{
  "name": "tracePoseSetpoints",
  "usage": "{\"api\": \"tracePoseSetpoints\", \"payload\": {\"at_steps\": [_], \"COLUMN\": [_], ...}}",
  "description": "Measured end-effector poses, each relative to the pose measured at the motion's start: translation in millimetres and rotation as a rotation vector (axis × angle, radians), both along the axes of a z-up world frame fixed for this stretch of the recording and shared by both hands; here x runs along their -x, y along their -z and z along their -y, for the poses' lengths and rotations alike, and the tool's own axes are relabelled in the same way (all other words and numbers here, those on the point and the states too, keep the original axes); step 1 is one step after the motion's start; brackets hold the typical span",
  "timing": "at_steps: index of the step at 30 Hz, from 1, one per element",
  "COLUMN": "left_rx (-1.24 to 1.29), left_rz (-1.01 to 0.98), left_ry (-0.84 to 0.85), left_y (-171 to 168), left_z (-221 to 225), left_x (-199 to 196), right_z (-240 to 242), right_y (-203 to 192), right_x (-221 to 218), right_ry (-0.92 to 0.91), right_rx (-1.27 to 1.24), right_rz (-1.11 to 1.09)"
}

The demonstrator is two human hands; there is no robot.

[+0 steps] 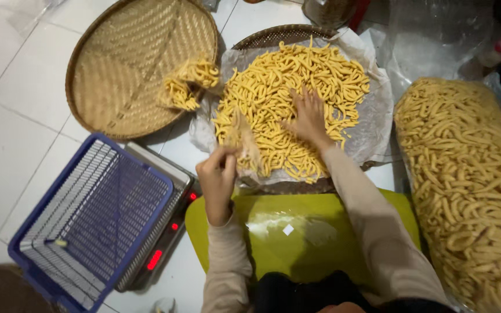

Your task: The person scoops yellow fried snacks from a large woven tray into small plastic bags. They place the filled bags onto a digital scale to check the weight, then move them to a blue basket. The process is repeated continuously.

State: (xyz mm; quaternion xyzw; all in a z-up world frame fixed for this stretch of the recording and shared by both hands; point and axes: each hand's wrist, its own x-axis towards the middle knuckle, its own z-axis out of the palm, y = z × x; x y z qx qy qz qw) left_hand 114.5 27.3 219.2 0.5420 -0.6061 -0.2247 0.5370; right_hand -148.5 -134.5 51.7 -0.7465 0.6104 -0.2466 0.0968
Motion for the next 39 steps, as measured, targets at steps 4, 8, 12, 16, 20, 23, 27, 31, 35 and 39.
{"api": "tracePoseSetpoints", "payload": {"at_steps": [4, 8, 12, 16, 20, 23, 27, 31, 35, 39], "left_rx": [-0.137, -0.219, -0.280, -0.280, -0.335, -0.407, -0.420, -0.370, -0.387, -0.424], "left_rz": [-0.074, -0.177, -0.201, -0.249, -0.332, -0.354, -0.261, -0.218, -0.241, -0.236], "left_ry": [0.025, 0.095, 0.161, 0.312, 0.362, 0.378, 0.392, 0.352, 0.332, 0.330], "left_y": [14, 26, 44, 55, 58, 72, 110, 160, 176, 179], "left_z": [6, 18, 31, 39, 40, 45, 71, 79, 94, 96], "left_x": [-15, -21, -7, 13, 27, 37, 60, 82, 99, 110], "right_z": [62, 61, 23, -21, -34, -37, -52, -49, -38, -54], "right_y": [-18, -14, 19, 50, 52, 49, 35, 41, 25, -7], "right_x": [-15, -39, -21, -10, 3, 1, 13, 36, 56, 50], "right_ry": [0.155, 0.012, -0.145, -0.082, 0.028, -0.026, -0.011, 0.166, 0.131, -0.177], "right_rx": [-0.391, -0.464, -0.375, -0.172, -0.269, -0.299, -0.413, -0.503, -0.478, -0.056], "right_rz": [0.160, -0.021, 0.086, -0.216, -0.346, -0.258, 0.023, 0.437, 0.835, 0.806]}}
